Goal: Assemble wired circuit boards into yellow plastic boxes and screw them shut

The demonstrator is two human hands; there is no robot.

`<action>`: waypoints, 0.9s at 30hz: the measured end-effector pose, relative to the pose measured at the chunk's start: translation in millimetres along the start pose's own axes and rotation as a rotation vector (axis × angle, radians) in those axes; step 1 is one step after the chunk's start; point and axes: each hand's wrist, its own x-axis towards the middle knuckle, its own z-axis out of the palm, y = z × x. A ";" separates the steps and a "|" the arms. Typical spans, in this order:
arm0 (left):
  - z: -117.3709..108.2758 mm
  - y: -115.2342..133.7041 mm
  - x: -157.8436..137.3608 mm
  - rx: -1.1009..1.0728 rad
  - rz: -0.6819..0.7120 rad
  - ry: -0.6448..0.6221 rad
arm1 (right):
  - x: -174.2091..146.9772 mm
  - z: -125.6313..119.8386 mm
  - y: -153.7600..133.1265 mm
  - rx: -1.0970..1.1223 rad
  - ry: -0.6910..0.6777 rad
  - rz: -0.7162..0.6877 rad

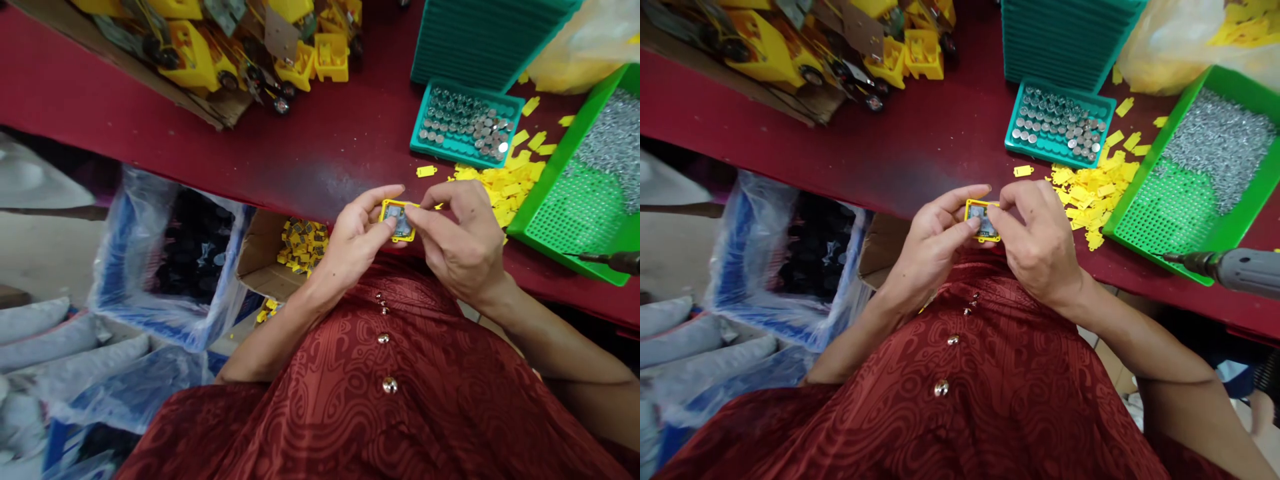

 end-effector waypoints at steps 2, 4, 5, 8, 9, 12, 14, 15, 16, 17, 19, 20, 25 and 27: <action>1.7 -2.5 1.2 0.036 0.024 -0.012 | -4.3 2.0 -1.4 -0.033 0.021 0.012; 2.3 -6.1 4.2 0.056 0.044 -0.036 | -9.3 3.3 -2.5 -0.044 0.032 0.045; 2.4 -8.0 6.3 0.059 0.046 -0.050 | -11.9 3.6 -2.7 -0.040 0.040 0.062; 3.1 -12.2 13.8 0.019 0.002 -0.102 | -19.0 2.4 -0.9 0.003 0.104 0.111; 3.7 -13.0 16.1 -0.004 -0.021 -0.119 | -20.8 1.3 0.5 0.023 0.124 0.146; 6.1 -14.0 20.3 -0.060 -0.070 -0.157 | -24.4 -3.3 6.2 0.080 0.121 0.270; 7.6 -14.3 20.5 -0.072 -0.092 -0.170 | -25.1 -6.8 11.1 0.127 0.063 0.323; 8.2 -14.5 19.9 -0.072 -0.102 -0.175 | -24.9 -8.5 13.6 0.149 0.027 0.334; 8.8 -14.7 19.2 -0.068 -0.112 -0.176 | -24.5 -10.3 16.0 0.168 -0.004 0.333; 9.4 -14.7 18.3 -0.063 -0.122 -0.176 | -23.8 -12.2 18.0 0.179 -0.033 0.327; 11.0 -14.5 16.6 -0.059 -0.142 -0.178 | -22.1 -16.2 20.5 0.176 -0.057 0.291; 12.0 -14.4 15.8 -0.063 -0.149 -0.176 | -21.2 -18.3 20.8 0.165 -0.057 0.270; 17.7 -16.4 12.1 -0.053 -0.154 -0.115 | -20.3 -22.4 15.3 0.126 -0.039 0.180; 19.0 -18.5 10.1 -0.013 -0.121 -0.087 | -22.0 -18.7 12.9 0.079 -0.031 0.152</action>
